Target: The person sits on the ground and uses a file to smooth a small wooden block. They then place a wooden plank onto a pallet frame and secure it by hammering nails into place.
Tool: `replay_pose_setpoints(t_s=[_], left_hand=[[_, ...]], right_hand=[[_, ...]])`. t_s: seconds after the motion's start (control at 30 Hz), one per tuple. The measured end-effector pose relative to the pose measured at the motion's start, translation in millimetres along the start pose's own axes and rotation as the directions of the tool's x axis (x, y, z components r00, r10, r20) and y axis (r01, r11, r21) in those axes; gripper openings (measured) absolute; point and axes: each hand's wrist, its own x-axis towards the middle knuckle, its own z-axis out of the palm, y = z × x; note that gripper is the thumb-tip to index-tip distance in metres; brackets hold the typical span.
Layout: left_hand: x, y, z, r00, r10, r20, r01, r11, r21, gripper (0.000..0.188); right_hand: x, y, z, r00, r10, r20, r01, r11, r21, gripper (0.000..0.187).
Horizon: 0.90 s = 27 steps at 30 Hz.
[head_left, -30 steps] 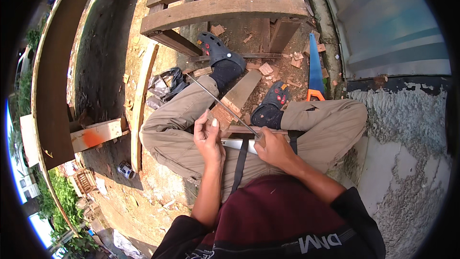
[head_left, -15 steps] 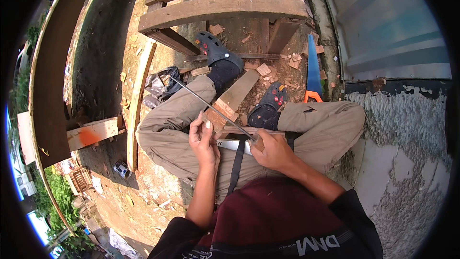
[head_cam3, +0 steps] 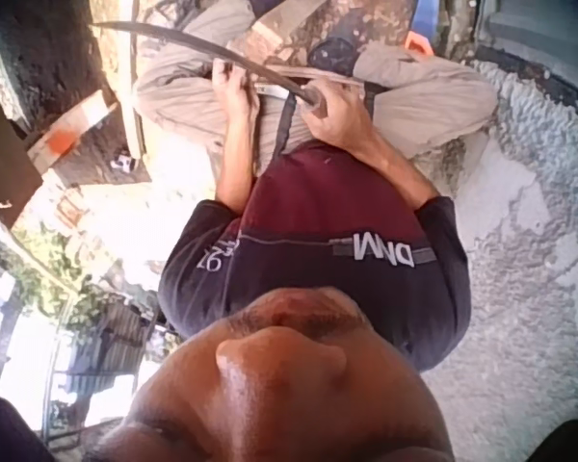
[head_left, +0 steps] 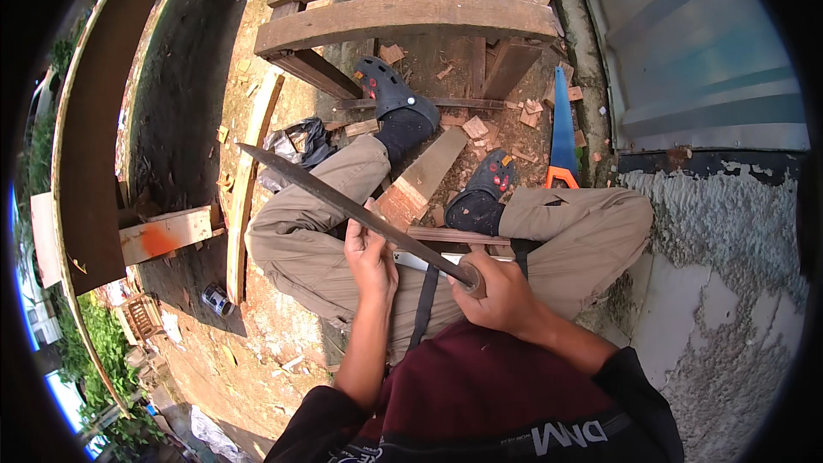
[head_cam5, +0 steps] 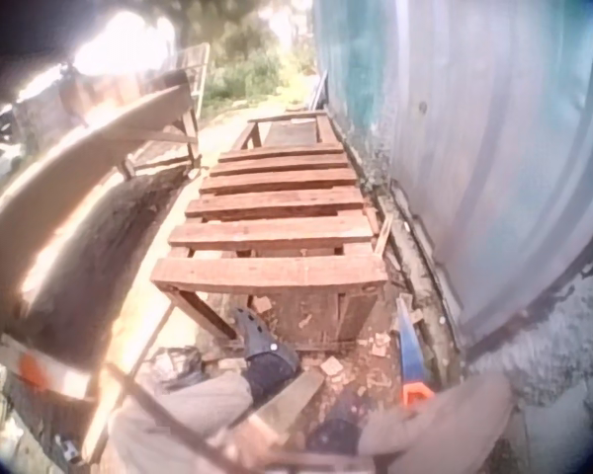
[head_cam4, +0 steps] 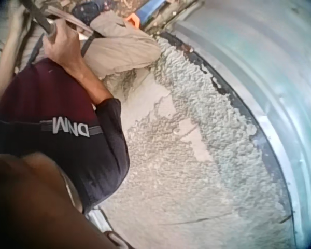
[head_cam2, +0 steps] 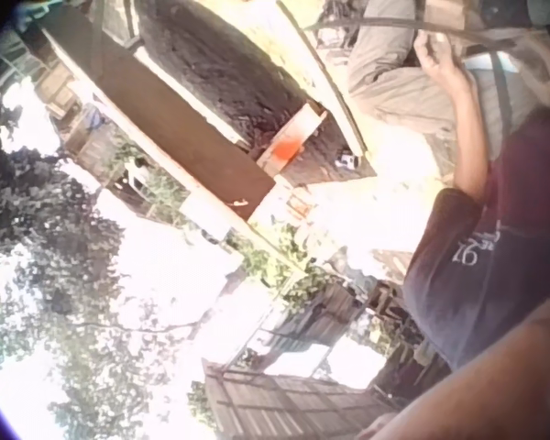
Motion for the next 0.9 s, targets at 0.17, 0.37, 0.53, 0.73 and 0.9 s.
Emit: replay_pose_setpoints(t_s=[0.17, 0.37, 0.53, 0.73, 0.9], left_hand=[[4.4, -5.1, -2.7, 0.999, 0.045, 0.0, -0.044, 0.997, 0.058, 0.041], [3.3, -5.4, -1.5, 0.999, 0.032, -0.026, -0.034, 0.997, -0.075, 0.046], [0.6, -5.8, -0.9, 0.996, 0.079, 0.033, -0.077, 0.996, -0.048, 0.04], [4.2, -6.1, -0.5, 1.0, 0.02, 0.013, -0.019, 0.998, -0.059, 0.035], [6.9, -6.2, 3.7, 0.995, 0.088, 0.041, -0.086, 0.995, -0.06, 0.036]], right_hand=[[-5.0, 54.1, 14.7, 0.951, 0.287, 0.115, -0.271, 0.952, -0.139, 0.03], [2.6, -4.9, 0.4, 0.985, 0.136, 0.104, -0.139, 0.99, 0.027, 0.029], [-10.7, 63.7, 21.8, 0.945, 0.297, 0.136, -0.274, 0.947, -0.166, 0.03], [-0.5, 2.0, 5.6, 0.998, 0.037, 0.054, -0.036, 0.999, -0.027, 0.036], [-4.6, 61.4, 21.9, 0.961, 0.268, 0.071, -0.254, 0.953, -0.165, 0.032]])
